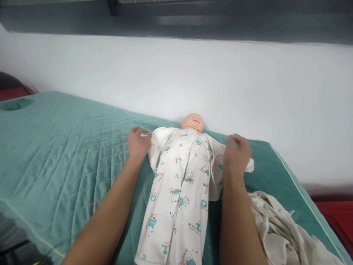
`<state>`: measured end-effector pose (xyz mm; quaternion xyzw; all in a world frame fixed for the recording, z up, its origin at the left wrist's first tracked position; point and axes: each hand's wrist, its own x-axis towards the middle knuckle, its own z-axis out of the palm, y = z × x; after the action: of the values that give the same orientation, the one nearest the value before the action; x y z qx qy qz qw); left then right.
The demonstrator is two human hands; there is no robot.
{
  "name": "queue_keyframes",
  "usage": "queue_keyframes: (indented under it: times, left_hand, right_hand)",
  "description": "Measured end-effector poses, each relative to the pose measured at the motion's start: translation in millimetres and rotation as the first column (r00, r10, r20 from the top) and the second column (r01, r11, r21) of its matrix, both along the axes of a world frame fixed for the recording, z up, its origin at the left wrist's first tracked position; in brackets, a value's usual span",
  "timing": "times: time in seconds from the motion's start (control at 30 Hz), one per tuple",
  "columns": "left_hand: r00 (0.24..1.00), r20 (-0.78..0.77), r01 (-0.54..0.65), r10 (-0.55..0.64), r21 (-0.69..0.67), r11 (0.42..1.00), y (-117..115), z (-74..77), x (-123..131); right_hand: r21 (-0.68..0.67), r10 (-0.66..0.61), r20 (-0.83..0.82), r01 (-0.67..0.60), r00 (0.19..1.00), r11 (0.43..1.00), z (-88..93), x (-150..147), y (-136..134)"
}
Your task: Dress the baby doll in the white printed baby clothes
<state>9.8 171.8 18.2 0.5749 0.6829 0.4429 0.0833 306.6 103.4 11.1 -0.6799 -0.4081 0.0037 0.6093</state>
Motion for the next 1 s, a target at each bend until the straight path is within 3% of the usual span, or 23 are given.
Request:
queue_keyframes:
  times: [0.1, 0.2, 0.33, 0.43, 0.53, 0.7, 0.8, 0.9, 1.0]
  left_hand:
    - [0.947, -0.213, 0.26, -0.239, 0.076, 0.963, -6, -9.9, 17]
    - [0.857, -0.38, 0.409, -0.348, 0.093, 0.908, -12, -14.4, 30]
    - [0.823, -0.468, 0.376, -0.321, 0.026, 0.926, -2, -15.7, 26]
    - [0.813, -0.497, 0.323, -0.303, -0.046, 0.945, 11, -14.8, 11]
    - [0.86, -0.411, 0.277, -0.302, -0.12, 0.953, 19, -16.0, -5]
    - [0.924, -0.273, 0.241, -0.268, -0.127, 0.962, 18, -22.4, -11]
    - [0.93, -0.252, 0.24, -0.269, -0.14, 0.961, 18, -23.9, -9]
    - [0.931, -0.242, 0.246, -0.273, -0.135, 0.96, 18, -24.6, -8]
    - [0.931, -0.241, 0.247, -0.273, -0.132, 0.96, 18, -25.7, -8]
  right_hand:
    - [-0.202, 0.234, 0.339, -0.172, 0.911, 0.964, -0.7, -17, 5]
    - [-0.398, 0.402, 0.428, -0.23, 0.81, 0.888, -4.3, -24, 9]
    - [-0.497, 0.339, 0.467, -0.074, 0.817, 0.865, -17.9, -7, 8]
    - [-0.455, 0.171, 0.438, 0.054, 0.883, 0.889, -29.0, 6, 5]
    - [-0.394, 0.048, 0.402, 0.126, 0.914, 0.91, -33.5, 11, 3]
    - [-0.301, 0.066, 0.394, 0.061, 0.917, 0.952, -9.0, -17, -3]
    - [-0.294, 0.238, 0.294, -0.149, 0.926, 0.944, 18.9, -57, -12]
    - [-0.448, 0.486, 0.459, -0.278, 0.744, 0.849, 41.2, -97, -7]
    - [-0.642, 0.635, 0.586, -0.191, 0.504, 0.743, 52.1, -120, 20]
